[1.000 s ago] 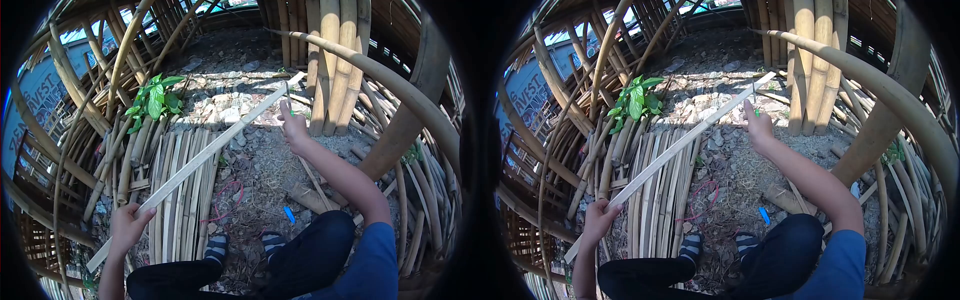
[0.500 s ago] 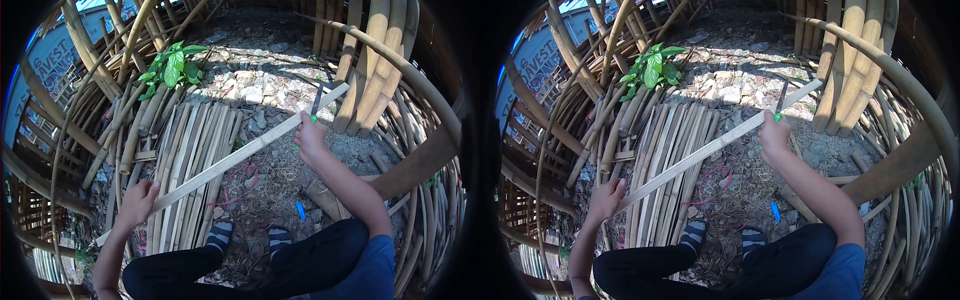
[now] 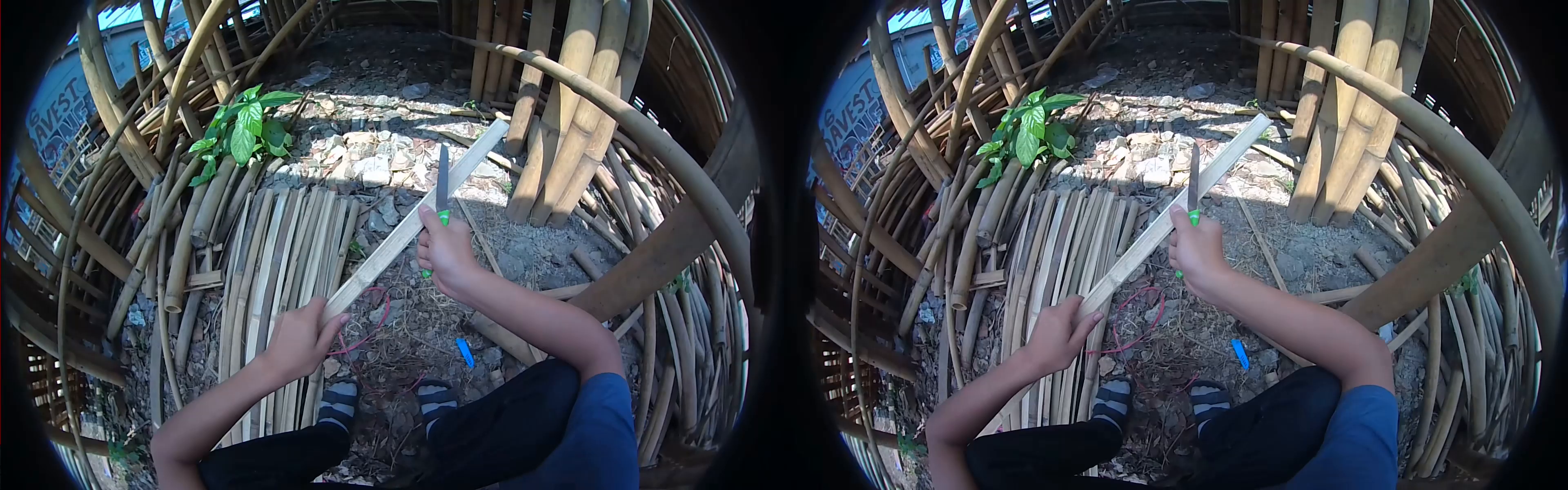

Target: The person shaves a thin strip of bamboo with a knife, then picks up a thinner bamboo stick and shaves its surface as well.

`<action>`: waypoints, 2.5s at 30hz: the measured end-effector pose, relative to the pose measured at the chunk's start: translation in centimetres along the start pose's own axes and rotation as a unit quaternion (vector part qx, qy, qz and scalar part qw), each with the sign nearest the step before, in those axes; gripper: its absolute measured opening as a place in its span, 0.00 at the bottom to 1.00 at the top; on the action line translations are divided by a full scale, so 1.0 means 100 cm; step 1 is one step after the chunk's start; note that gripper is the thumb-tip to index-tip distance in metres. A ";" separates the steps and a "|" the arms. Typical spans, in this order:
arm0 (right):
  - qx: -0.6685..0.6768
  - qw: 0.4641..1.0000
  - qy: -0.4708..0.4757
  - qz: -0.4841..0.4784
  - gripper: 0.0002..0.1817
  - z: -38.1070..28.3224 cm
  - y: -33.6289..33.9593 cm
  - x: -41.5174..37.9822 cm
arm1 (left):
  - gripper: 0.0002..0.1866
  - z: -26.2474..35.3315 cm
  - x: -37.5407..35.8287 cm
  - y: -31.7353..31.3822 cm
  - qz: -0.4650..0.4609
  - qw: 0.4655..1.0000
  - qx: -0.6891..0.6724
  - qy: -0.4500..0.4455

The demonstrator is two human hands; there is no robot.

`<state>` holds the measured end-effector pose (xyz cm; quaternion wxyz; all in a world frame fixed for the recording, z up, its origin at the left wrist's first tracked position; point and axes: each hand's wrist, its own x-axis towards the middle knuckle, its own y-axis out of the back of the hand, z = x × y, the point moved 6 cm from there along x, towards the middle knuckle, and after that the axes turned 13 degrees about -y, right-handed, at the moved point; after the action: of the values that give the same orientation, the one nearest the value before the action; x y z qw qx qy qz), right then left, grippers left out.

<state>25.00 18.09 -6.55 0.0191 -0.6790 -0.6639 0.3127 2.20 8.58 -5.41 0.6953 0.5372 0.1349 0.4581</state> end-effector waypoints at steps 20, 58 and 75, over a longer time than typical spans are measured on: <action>-0.581 0.695 0.417 -0.080 0.20 0.045 -0.039 -0.050 | 0.18 -0.010 -0.012 0.004 0.025 0.963 -0.233 0.136; -0.628 0.528 0.561 0.107 0.24 -0.050 -0.002 -0.031 | 0.18 -0.003 -0.047 0.029 0.021 0.969 -0.180 0.167; -0.493 0.705 0.308 0.407 0.29 -0.144 0.132 0.014 | 0.20 -0.035 -0.097 0.001 -0.044 0.977 -0.137 0.158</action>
<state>43.13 23.36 -1.39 -0.2438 -0.8544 -0.3402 -0.3079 -5.50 3.19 -9.67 0.7514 0.3509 0.2025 0.5208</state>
